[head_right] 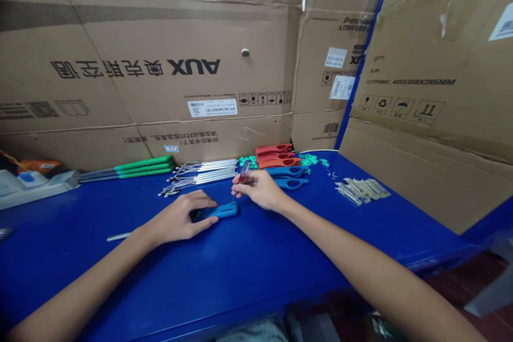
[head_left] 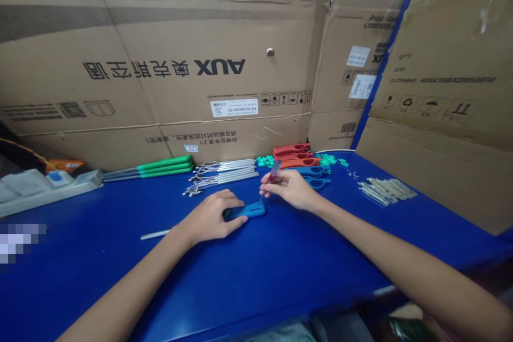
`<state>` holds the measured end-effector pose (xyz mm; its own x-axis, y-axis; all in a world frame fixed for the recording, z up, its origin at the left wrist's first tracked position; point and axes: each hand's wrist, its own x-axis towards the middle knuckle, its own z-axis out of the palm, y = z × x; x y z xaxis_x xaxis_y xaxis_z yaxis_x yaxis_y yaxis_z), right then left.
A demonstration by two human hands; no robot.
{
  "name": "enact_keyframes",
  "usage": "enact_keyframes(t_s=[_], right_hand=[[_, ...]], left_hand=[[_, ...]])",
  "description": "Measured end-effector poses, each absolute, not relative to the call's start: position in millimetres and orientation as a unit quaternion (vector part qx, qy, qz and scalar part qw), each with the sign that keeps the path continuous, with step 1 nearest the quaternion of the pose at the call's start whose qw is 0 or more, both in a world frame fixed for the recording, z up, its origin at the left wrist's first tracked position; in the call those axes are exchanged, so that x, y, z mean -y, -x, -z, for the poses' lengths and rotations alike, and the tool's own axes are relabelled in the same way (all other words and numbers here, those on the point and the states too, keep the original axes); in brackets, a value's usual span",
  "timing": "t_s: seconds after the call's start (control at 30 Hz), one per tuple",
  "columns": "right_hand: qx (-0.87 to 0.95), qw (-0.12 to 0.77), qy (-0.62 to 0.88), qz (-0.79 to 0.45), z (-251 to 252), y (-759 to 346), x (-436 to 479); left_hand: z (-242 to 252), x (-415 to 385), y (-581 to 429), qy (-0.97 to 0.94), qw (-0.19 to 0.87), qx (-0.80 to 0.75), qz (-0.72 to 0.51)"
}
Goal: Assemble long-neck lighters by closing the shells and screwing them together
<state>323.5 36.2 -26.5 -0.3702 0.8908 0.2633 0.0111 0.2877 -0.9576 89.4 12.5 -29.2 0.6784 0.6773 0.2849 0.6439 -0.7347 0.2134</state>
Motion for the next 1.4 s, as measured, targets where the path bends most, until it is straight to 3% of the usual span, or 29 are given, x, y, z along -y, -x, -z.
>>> enact_keyframes(t_s=[1.4], right_hand=[[0.731,0.440,0.345,-0.392,30.3,-321.7,-25.9]], left_hand=[[32.9,-8.3,-97.8,-0.909,0.073,-0.373,-0.171]])
